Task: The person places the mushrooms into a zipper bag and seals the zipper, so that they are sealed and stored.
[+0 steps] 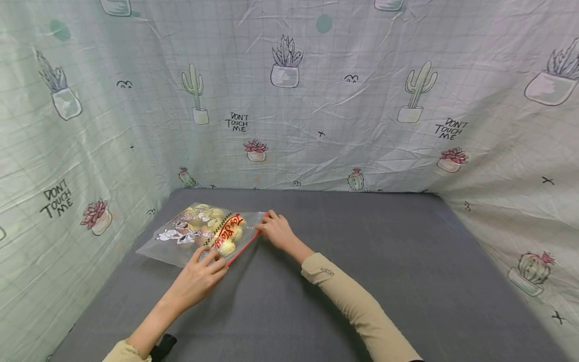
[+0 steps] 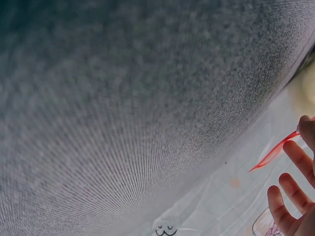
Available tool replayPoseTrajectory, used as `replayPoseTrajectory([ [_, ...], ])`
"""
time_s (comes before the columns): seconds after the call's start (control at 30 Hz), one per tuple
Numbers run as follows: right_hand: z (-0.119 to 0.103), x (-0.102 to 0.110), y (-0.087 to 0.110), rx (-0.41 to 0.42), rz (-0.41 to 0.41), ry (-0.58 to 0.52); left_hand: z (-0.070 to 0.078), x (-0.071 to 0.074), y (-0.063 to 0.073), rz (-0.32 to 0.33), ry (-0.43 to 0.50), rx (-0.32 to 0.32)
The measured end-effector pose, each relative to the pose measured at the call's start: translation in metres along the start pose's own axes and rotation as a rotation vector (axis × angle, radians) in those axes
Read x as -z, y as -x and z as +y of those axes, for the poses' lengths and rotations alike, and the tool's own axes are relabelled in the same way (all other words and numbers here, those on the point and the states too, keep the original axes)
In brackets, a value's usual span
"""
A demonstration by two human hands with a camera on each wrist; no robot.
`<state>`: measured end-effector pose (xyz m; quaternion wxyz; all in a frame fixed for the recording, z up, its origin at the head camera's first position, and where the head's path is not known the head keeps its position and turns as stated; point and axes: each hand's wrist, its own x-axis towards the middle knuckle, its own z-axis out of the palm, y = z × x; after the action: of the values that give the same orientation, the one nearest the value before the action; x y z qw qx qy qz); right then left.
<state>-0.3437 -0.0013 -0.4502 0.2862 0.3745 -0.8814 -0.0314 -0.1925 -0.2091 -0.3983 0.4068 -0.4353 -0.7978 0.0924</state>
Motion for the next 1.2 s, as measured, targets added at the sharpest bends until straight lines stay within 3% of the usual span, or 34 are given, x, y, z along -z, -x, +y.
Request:
replayPoseTrajectory([
  [0.8, 0.0081, -0.003, -0.0007, -0.045, 0.01, -0.009, -0.0032, 0.0019, 0.0013, 0.067, 0.052, 0.01],
  [1.2, 0.0086, -0.0059, 0.0007, -0.06, 0.021, 0.008, -0.0034, 0.0044, 0.0039, 0.048, 0.023, 0.016],
])
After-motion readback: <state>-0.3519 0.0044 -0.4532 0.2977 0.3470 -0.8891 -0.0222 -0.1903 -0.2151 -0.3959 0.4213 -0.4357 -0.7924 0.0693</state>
